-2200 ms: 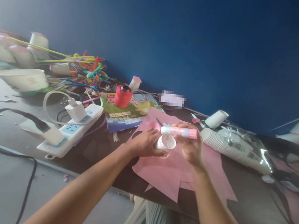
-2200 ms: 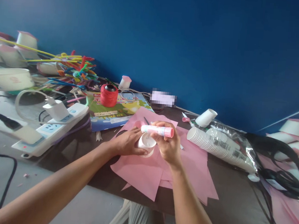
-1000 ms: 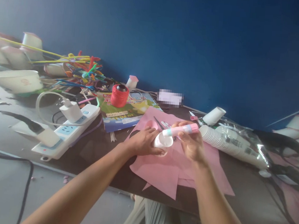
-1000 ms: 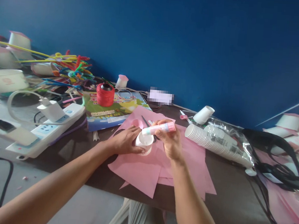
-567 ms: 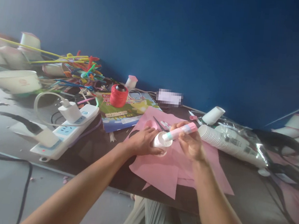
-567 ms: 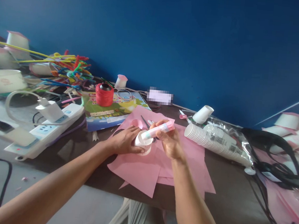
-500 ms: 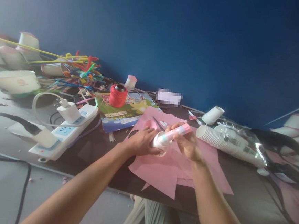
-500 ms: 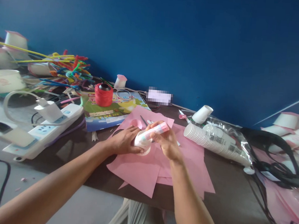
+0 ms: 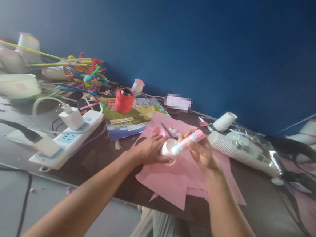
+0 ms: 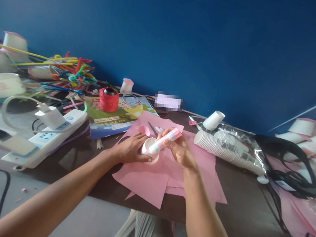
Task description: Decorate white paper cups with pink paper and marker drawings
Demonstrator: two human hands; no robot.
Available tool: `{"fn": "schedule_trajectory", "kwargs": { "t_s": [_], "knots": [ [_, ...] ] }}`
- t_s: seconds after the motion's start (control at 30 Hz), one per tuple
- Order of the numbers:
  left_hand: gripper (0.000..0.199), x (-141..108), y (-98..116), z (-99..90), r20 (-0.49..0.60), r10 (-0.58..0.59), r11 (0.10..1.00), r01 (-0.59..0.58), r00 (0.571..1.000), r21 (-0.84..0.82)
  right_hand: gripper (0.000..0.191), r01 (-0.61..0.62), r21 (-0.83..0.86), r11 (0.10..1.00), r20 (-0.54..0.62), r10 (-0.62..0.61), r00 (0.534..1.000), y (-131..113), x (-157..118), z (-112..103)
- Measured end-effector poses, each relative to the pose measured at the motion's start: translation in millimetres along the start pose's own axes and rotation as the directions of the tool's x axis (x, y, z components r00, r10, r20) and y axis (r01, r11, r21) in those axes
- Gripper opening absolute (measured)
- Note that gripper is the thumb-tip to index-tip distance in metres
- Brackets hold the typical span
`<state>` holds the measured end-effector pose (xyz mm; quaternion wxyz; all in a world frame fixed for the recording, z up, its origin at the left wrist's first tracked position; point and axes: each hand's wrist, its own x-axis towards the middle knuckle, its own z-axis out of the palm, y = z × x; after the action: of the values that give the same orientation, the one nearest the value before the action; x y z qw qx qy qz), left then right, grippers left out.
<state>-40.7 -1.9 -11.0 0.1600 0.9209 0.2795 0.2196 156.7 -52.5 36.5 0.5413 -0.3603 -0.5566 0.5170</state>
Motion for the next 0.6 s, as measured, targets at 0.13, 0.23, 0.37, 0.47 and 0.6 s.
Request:
{"fn": "schedule_trajectory", "kwargs": {
  "t_s": [0.13, 0.23, 0.37, 0.47, 0.6],
  "knots": [
    [0.052, 0.3, -0.3, 0.2, -0.001, -0.003, 1.000, 0.003, 1.000, -0.006, 0.018, 0.083, 0.054, 0.995, -0.086, -0.079, 0.993, 0.1, 1.0, -1.3],
    [0.050, 0.5, -0.4, -0.2, -0.009, 0.003, 1.000, -0.003, 1.000, -0.007, 0.015, 0.117, 0.013, 0.993, -0.124, -0.114, 0.986, -0.3, 1.6, 0.2],
    [0.052, 0.7, 1.4, -2.2, -0.005, 0.001, 1.000, -0.001, 1.000, -0.013, 0.011, 0.100, -0.101, 0.990, -0.082, -0.108, 0.991, -2.5, -1.0, 5.5],
    [0.054, 1.0, 2.9, -3.3, -0.002, 0.005, 1.000, -0.005, 1.000, -0.016, 0.010, 0.114, -0.144, 0.983, -0.127, -0.133, 0.983, -3.0, -2.5, 6.8],
    [0.053, 0.9, 2.7, -2.3, -0.012, 0.011, 1.000, -0.012, 1.000, -0.025, 0.006, 0.168, -0.160, 0.973, -0.214, -0.200, 0.956, -0.4, -1.1, 6.7]
  ]
}}
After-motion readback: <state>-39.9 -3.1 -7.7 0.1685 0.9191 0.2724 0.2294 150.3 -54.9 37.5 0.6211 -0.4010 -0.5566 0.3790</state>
